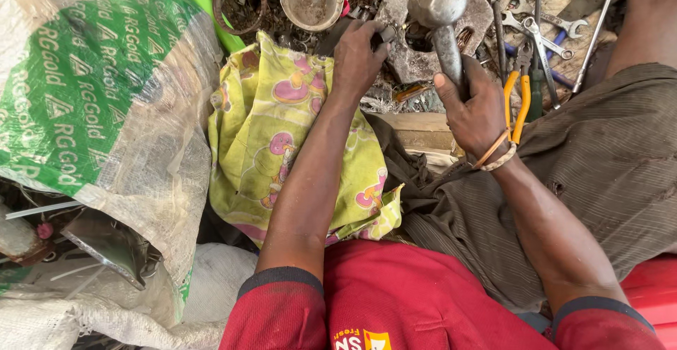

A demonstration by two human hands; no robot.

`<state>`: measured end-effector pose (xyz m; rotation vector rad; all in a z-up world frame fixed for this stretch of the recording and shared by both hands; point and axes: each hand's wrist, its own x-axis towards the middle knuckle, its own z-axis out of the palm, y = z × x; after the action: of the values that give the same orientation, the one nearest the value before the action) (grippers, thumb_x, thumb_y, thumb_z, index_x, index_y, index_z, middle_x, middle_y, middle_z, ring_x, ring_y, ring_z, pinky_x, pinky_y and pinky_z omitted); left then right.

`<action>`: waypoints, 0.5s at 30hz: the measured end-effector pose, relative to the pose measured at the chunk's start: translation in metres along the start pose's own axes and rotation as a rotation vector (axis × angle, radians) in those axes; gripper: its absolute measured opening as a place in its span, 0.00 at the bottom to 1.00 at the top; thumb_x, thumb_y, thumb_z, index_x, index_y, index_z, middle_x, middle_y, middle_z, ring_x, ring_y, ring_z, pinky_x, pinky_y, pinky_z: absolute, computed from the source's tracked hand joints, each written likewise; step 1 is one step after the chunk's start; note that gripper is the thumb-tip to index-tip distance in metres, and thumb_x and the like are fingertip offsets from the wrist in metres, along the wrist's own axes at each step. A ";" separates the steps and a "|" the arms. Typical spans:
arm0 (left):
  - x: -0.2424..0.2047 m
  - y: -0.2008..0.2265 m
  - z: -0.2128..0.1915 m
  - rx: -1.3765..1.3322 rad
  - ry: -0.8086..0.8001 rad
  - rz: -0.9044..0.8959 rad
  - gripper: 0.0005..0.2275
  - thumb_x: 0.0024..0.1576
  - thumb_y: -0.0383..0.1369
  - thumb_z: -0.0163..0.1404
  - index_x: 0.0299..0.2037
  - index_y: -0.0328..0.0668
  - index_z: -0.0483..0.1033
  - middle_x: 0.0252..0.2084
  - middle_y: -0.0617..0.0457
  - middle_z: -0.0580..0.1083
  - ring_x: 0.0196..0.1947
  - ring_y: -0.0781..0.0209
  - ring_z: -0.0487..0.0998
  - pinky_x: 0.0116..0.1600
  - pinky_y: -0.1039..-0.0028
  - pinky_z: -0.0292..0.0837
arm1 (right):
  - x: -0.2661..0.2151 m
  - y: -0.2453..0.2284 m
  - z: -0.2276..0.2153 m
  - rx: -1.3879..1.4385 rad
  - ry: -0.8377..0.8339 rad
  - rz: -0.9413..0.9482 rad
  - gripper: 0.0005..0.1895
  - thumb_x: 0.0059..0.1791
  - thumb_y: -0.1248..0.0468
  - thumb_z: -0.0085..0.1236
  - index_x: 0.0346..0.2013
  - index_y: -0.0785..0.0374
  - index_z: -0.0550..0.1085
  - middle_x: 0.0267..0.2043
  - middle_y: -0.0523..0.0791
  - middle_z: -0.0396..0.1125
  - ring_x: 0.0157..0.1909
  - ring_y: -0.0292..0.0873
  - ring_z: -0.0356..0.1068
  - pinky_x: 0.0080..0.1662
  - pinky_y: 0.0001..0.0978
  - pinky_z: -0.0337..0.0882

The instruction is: The person uses pliers and a hammer to manipulate a small metal component on a metal block. They repeatedly strike the part with the hammer and adjust it with pliers, working on the same piece throughout the clip.

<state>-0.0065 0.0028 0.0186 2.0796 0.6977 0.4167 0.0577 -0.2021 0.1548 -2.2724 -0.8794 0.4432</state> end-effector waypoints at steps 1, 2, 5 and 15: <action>0.001 0.000 0.002 -0.004 -0.012 -0.014 0.13 0.51 0.31 0.64 0.45 0.40 0.79 0.43 0.42 0.78 0.43 0.43 0.81 0.49 0.57 0.75 | -0.001 0.002 0.003 0.039 -0.011 0.040 0.20 0.60 0.54 0.56 0.55 0.70 0.71 0.27 0.45 0.67 0.24 0.37 0.63 0.25 0.34 0.62; 0.001 -0.001 0.003 -0.008 -0.023 -0.028 0.12 0.52 0.31 0.63 0.44 0.40 0.79 0.43 0.44 0.78 0.43 0.46 0.81 0.50 0.58 0.75 | -0.002 0.004 0.009 0.077 -0.021 0.081 0.21 0.60 0.54 0.55 0.57 0.69 0.70 0.28 0.45 0.68 0.23 0.37 0.64 0.24 0.33 0.62; 0.004 -0.004 0.007 -0.037 -0.009 -0.088 0.12 0.50 0.30 0.63 0.43 0.38 0.78 0.42 0.44 0.79 0.42 0.46 0.82 0.48 0.59 0.76 | 0.005 0.011 0.031 0.021 -0.037 0.141 0.21 0.58 0.53 0.55 0.56 0.67 0.70 0.29 0.47 0.71 0.23 0.38 0.67 0.24 0.33 0.66; -0.001 -0.009 0.014 -0.081 0.014 -0.035 0.16 0.49 0.25 0.62 0.45 0.39 0.71 0.41 0.45 0.78 0.43 0.47 0.81 0.49 0.58 0.76 | -0.001 0.004 0.011 0.035 0.075 -0.094 0.22 0.63 0.51 0.57 0.57 0.69 0.70 0.36 0.53 0.73 0.34 0.46 0.72 0.37 0.43 0.74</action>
<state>-0.0030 -0.0021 0.0031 1.9873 0.7125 0.4333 0.0535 -0.2006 0.1442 -2.1905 -0.9290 0.3271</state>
